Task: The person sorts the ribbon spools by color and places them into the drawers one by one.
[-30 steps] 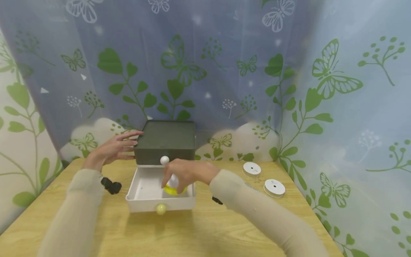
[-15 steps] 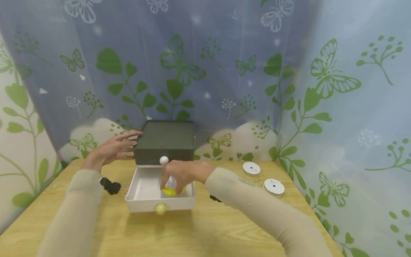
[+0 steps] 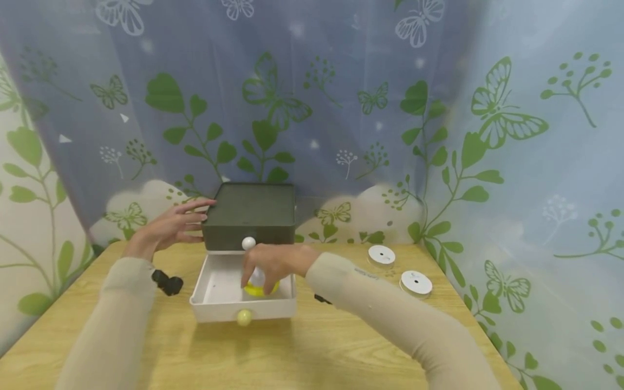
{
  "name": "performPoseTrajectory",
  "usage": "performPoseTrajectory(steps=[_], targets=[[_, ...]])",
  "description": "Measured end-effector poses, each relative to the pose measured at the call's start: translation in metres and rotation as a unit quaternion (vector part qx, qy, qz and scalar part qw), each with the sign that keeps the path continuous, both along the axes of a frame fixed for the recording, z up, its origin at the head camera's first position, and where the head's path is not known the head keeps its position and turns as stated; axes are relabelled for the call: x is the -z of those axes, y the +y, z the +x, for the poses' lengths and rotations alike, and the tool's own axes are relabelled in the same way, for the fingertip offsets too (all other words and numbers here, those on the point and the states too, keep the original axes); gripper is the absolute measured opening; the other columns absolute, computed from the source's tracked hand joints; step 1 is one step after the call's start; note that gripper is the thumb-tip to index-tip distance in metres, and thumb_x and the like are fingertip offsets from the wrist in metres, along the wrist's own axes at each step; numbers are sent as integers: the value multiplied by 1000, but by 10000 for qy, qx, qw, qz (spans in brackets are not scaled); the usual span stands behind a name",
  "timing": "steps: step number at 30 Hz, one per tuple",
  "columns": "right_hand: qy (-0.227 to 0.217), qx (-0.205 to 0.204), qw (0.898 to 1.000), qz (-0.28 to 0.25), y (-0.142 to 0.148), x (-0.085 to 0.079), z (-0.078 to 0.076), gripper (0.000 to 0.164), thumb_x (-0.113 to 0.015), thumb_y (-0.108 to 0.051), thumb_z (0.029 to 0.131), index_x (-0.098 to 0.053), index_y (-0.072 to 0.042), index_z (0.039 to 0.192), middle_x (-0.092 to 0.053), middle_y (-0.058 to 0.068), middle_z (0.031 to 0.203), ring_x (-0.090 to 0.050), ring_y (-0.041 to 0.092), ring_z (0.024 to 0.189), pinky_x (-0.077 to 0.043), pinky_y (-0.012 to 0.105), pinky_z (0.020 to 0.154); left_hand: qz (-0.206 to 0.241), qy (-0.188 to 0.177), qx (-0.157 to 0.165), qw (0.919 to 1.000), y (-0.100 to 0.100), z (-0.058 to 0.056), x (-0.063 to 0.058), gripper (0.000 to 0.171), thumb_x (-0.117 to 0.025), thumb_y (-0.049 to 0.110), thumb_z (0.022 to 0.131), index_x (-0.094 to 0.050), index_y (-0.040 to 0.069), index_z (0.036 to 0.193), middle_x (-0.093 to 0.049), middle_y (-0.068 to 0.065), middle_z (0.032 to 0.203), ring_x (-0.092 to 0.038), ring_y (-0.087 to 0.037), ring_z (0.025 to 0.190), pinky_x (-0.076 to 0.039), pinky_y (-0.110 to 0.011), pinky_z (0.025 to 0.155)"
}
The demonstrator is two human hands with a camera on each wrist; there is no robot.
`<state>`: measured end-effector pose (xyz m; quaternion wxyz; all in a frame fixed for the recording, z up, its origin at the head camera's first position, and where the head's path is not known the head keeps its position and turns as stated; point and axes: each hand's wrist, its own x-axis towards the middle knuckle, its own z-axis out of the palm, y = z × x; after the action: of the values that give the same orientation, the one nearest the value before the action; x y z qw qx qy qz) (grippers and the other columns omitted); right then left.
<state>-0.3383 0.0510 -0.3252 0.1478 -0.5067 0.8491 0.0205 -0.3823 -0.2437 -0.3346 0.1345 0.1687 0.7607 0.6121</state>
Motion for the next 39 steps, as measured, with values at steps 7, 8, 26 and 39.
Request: performPoseTrajectory(steps=[7, 8, 26, 39], targets=[[-46, -35, 10000, 25, -3, 5, -1, 48, -90, -14, 81, -76, -23, 126, -60, 5, 145, -53, 19, 137, -45, 29, 116, -27, -4, -1, 10000, -1, 1, 1, 67, -55, 25, 107, -24, 13, 165, -7, -18, 173, -23, -53, 154, -47, -58, 112], [-58, -32, 10000, 25, -3, 6, -1, 48, -90, -14, 81, -77, -22, 126, -60, 5, 145, -53, 19, 137, -45, 29, 115, -29, 0, -1, 10000, -1, 1, 1, 67, -55, 25, 107, -24, 13, 165, -7, -18, 173, -23, -53, 154, -47, -58, 112], [-34, 118, 9998, 184, -2, 11, -4, 46, -89, -11, 81, -78, -23, 124, -62, 3, 144, -54, 17, 136, -45, 30, 116, -62, -6, -2, 10000, 1, 2, 0, 66, -55, 26, 108, -24, 15, 165, -8, -18, 173, -23, -52, 154, -49, -55, 111], [38, -171, 9997, -193, 0, -7, 0, 41, -85, -14, 86, -76, -18, 126, -71, -3, 133, -60, 14, 129, -48, 26, 111, -57, 34, -34, 10000, 0, 1, 0, 65, -54, 25, 108, -25, 14, 165, -7, -18, 173, -24, -54, 153, -49, -56, 111]])
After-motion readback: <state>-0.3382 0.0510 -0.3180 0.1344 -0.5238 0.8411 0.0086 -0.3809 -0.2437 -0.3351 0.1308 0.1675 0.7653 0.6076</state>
